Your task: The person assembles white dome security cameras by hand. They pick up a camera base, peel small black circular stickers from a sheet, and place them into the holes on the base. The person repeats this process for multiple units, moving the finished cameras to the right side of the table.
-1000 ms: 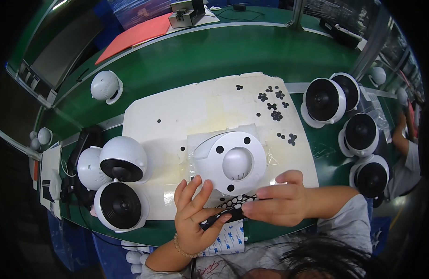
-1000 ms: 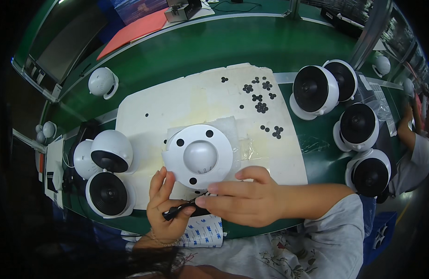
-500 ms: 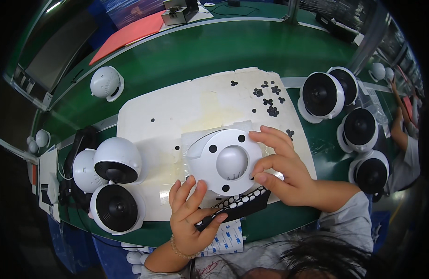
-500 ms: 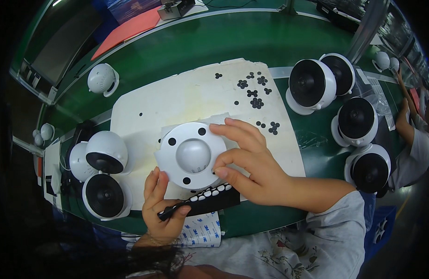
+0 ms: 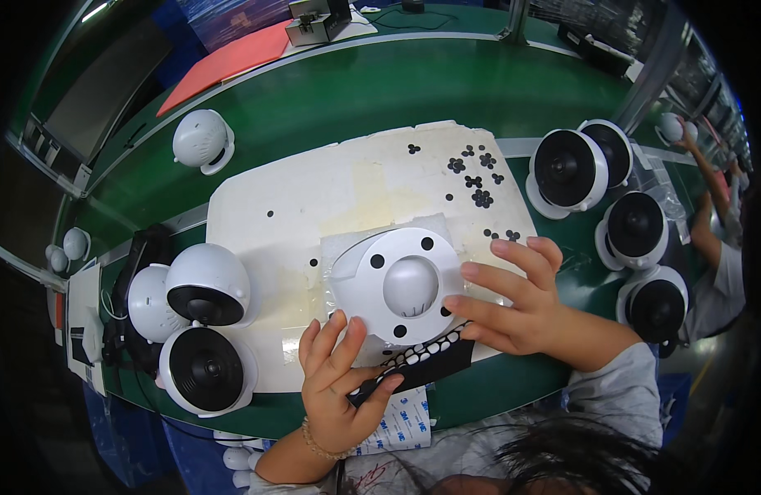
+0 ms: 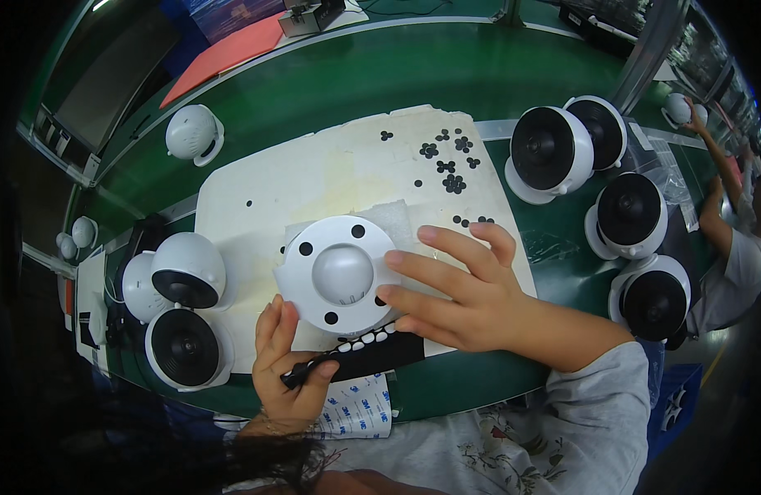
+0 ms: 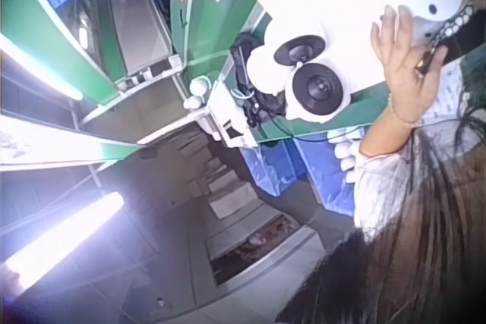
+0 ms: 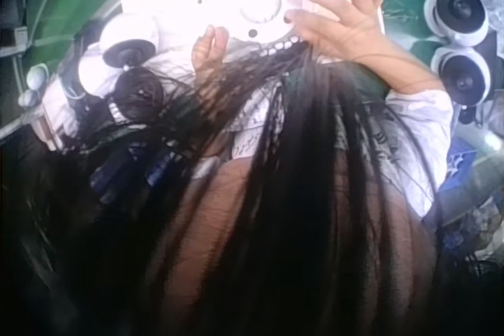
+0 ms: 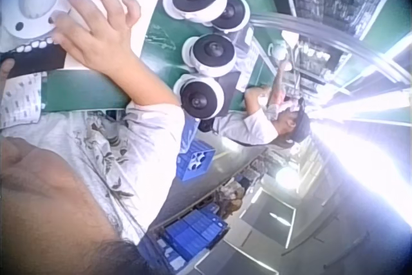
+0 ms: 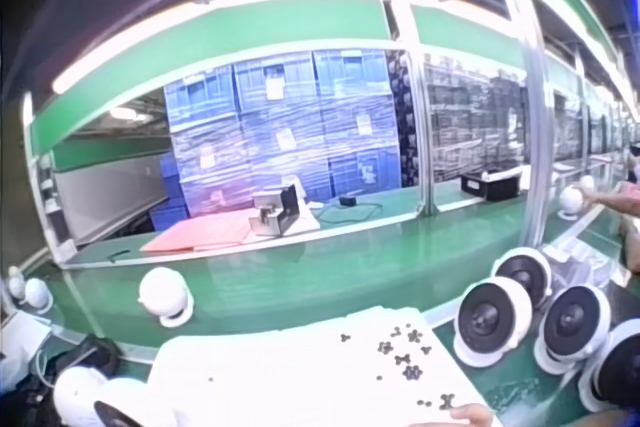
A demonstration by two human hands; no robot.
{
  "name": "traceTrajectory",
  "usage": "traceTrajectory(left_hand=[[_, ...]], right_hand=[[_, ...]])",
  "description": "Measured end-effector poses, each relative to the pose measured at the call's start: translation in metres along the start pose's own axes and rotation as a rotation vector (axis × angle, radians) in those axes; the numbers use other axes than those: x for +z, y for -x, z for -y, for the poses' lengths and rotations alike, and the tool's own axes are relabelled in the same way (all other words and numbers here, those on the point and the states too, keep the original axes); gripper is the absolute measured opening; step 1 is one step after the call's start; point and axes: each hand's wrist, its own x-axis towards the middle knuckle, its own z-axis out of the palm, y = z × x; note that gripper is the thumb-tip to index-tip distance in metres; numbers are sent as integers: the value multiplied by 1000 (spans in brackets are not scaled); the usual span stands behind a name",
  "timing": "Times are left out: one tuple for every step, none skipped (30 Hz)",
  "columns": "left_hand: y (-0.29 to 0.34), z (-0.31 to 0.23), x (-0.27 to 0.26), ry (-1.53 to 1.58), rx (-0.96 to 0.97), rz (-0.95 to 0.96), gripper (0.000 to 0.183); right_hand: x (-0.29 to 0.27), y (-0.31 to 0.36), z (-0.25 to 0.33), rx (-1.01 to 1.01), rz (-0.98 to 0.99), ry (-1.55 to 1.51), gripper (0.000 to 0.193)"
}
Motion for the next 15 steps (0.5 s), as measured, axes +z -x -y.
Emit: traceTrajectory(left_hand=[[0,0,0,0,-2,4,16],[0,0,0,1,1,2,16],[0,0,0,1,5,0,16],[-1,0,1,3,7,0,17],[-1,0,1,11,13,1,17],[-1,1,1,18,18,2,17],[-1,1,0,21,26,-3,17],[-1,2,-1,29,28,-4,17],[-1,3,0,36,31,-6,16],[-1,3,-1,43,32,-8,16],[-1,3,-1,41,31,-7,16],[-1,2,-2,40,31,-6,16],[-1,2,-2,43,29,-1,16],[-1,2,-1,38,34,-5,16],[-1,2,-1,33,39,-9,16]], right_hand=[[0,0,0,121,12,-134,33],[1,0,1,242,25,-268,37],[2,0,1,363,37,-403,41],[5,-2,3,563,91,-721,40],[9,-5,6,762,145,-1041,40],[13,-8,8,959,201,-1362,40],[17,-11,8,1060,285,-1644,31],[18,-13,4,1045,308,-1676,30],[17,-16,-3,1030,331,-1707,30],[17,-18,-10,1013,357,-1740,29],[17,-17,-15,1009,358,-1777,29],[17,-19,-14,1011,350,-1779,28],[16,-18,-13,1019,341,-1781,28],[16,-17,-11,1028,332,-1782,28],[15,-18,-9,1037,322,-1784,27]])
